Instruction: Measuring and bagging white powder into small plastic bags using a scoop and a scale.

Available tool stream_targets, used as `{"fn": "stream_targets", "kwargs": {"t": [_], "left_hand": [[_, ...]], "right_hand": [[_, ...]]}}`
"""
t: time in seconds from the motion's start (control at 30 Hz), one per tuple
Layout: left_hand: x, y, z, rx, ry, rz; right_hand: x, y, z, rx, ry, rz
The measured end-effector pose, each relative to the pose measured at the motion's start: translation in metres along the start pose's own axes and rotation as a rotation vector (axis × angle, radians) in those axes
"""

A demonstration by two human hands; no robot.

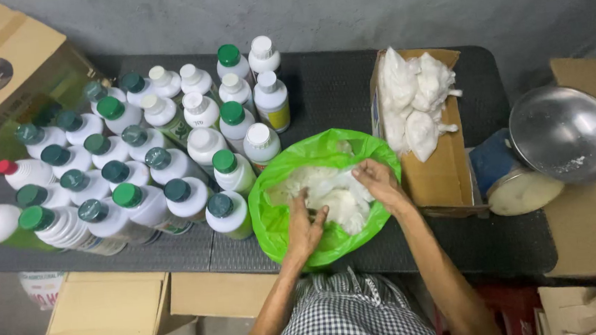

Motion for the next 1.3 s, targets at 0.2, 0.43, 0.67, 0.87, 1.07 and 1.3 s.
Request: {"fn": "stream_targets", "kwargs": {"t": [0.2,0.43,0.67,0.87,1.07,1.3], "left_hand": [[-0.022,-0.049,-0.048,-0.558,-0.3,0.32],[-0.012,-0.086,-0.113,0.053,0.577,0.147],[0.019,-0.065,-0.014,0.001,1.391,-0.184],[-0.023,-0.045,0.063,-0.257,0.829,-0.431],[-0.074,-0.015,0.136,-0.587,0.549,-0.565],[-0.21,-0.016,0.097,-0.7,-0.157,-0.543]], "right_hand": [[-0.031,0.015,-0.055,-0.171,-0.589,-0.136],[0.031,0.014,-0.046,-0.112,-0.812,0.009],[0.021,0.045,-0.047,0.188,-0.122,0.227],[-0.013,0.127,-0.142,0.694,0.537,0.388],[0.05,0.153,-0.075,0.348,-0.46,0.445],[0.131,0.234,-0.055,0.433,-1.15,0.298]]}}
Point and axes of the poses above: each hand's wrist, its own y-axis away from the middle knuckle, its own x-axis out of the back of the hand, z = x × y, the point moved 2 cm from there along -y, towards the middle knuckle, and after that the axes turned 10 degrees about -y, right-handed, at the moved point
